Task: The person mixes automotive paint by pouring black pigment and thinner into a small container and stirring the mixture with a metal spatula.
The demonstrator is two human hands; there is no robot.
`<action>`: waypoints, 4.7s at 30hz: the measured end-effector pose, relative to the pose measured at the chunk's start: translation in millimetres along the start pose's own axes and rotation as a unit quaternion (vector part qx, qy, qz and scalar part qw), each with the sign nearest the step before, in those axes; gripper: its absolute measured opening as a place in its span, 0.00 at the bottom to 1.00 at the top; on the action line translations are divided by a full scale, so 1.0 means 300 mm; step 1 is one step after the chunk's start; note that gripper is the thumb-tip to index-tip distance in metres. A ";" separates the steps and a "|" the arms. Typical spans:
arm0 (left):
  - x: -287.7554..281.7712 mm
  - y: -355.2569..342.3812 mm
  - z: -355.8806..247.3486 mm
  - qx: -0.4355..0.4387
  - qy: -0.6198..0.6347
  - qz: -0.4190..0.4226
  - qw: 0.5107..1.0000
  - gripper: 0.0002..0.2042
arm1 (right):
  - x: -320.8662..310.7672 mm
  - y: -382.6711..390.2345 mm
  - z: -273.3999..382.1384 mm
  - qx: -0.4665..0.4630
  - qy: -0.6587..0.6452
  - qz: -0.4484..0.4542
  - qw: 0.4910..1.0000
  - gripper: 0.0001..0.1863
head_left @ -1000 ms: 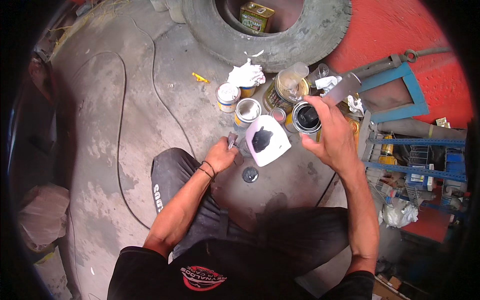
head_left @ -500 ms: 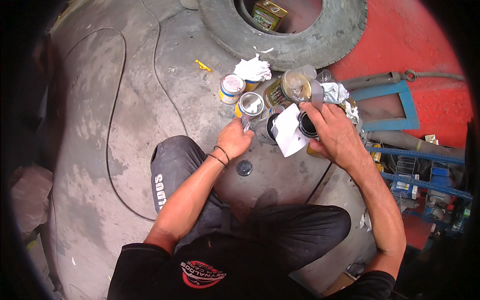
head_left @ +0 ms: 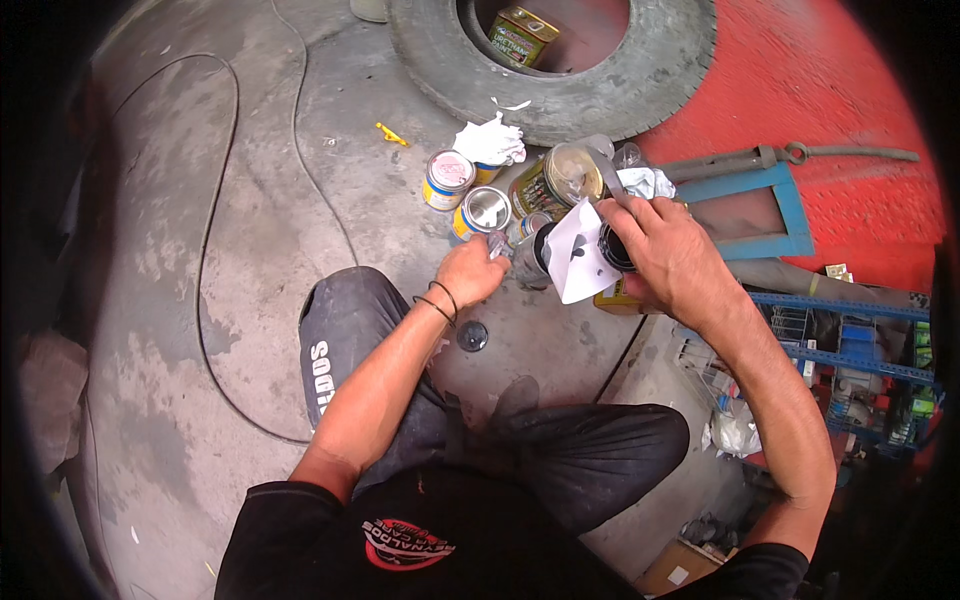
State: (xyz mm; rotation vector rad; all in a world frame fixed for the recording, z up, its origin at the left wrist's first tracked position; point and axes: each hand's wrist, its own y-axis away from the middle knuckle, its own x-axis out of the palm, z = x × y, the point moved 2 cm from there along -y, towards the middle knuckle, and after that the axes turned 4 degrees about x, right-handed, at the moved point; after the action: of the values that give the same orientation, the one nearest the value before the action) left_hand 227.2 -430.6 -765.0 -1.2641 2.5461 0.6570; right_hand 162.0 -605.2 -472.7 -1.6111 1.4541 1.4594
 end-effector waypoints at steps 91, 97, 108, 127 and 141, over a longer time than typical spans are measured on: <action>0.076 -0.047 -0.046 0.054 -0.028 -0.021 0.998 0.26 | -0.161 0.055 0.054 -0.002 0.019 0.001 1.000 0.45; 0.098 -0.060 -0.051 0.028 -0.057 -0.003 0.998 0.29 | -0.267 0.117 0.007 0.057 -0.153 -0.028 0.986 0.47; 0.119 -0.081 -0.039 0.020 -0.052 0.003 0.998 0.30 | -0.276 0.200 -0.068 0.169 -0.340 -0.151 0.913 0.49; -0.058 0.011 -0.011 -0.007 0.081 -0.042 0.996 0.29 | 0.608 0.490 -0.200 0.361 -0.519 -0.290 0.718 0.49; -0.184 0.217 -0.010 0.063 0.049 -0.124 0.989 0.16 | 1.544 0.160 -0.128 0.455 -0.431 -0.285 0.725 0.46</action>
State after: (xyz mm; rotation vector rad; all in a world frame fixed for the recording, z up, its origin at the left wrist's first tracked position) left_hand 208.7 -359.1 -722.1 -1.5670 2.4035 0.3831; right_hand 58.9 -819.2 -875.2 -0.4921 0.7450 0.6936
